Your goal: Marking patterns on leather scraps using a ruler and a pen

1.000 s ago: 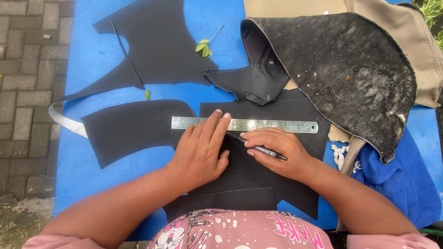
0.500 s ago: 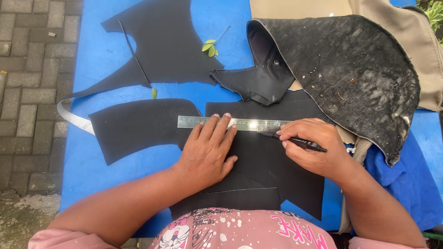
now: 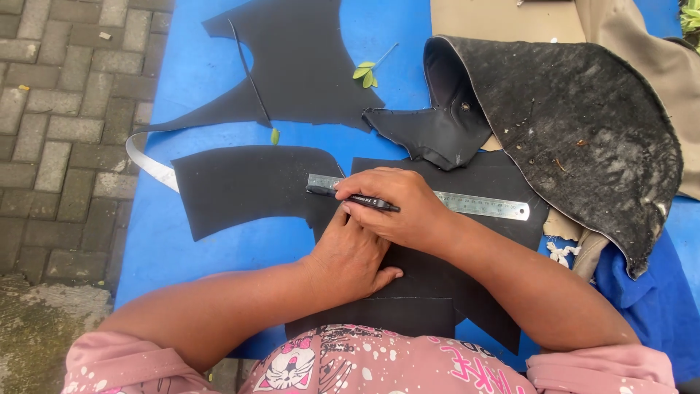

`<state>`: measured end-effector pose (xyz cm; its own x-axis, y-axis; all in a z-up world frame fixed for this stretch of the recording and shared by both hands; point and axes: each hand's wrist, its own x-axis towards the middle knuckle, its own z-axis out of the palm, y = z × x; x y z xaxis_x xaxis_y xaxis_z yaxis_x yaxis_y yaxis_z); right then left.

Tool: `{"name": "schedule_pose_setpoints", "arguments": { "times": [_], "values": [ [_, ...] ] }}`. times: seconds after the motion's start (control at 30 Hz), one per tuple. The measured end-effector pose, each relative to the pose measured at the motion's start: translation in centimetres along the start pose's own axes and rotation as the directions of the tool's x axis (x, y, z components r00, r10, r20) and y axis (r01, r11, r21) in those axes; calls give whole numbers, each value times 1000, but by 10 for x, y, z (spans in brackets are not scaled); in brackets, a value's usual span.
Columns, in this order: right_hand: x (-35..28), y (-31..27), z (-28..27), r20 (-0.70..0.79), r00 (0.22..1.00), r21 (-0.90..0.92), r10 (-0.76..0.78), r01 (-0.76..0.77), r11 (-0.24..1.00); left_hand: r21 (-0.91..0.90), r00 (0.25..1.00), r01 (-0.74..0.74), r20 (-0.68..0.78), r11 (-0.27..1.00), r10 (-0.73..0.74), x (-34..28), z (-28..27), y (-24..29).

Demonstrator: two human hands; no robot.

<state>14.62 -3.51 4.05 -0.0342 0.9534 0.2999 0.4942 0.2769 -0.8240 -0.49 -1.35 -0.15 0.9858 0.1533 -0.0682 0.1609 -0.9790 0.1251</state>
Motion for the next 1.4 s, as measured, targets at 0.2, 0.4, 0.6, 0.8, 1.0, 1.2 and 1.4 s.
{"name": "schedule_pose_setpoints", "arguments": {
  "times": [0.2, 0.4, 0.6, 0.8, 1.0, 1.2, 1.4],
  "values": [
    [6, -5, 3, 82, 996, -108, 43, -34, 994, 20, 999, -19, -39, 1000, 20, 0, -17, -6],
    [-6, -13, -30, 96, 992, -196, 80, -60, 979, -28, 996, 0, -89, 1000, -3, 1, 19, -3],
    [2, -18, -17, 50, 998, -129, 31, -25, 991, -12, 998, 6, -66, 1000, -7, -1, 7, 1],
    [12, -8, -2, 111, 994, -184, 9, 11, 983, -26, 999, -28, -28, 999, 28, 0, -6, -3],
    [2, -23, -44, 140, 983, -322, 119, -69, 944, -56, 996, -38, -78, 998, 34, -7, -1, 2],
    [1, -14, -23, 95, 995, -245, 22, 2, 970, -111, 973, -141, -201, 984, 117, -11, 13, 11],
    [-27, -13, -66, 110, 984, -310, 138, -98, 946, -125, 959, -105, -276, 987, 67, -9, 11, 0]
  ]
}}
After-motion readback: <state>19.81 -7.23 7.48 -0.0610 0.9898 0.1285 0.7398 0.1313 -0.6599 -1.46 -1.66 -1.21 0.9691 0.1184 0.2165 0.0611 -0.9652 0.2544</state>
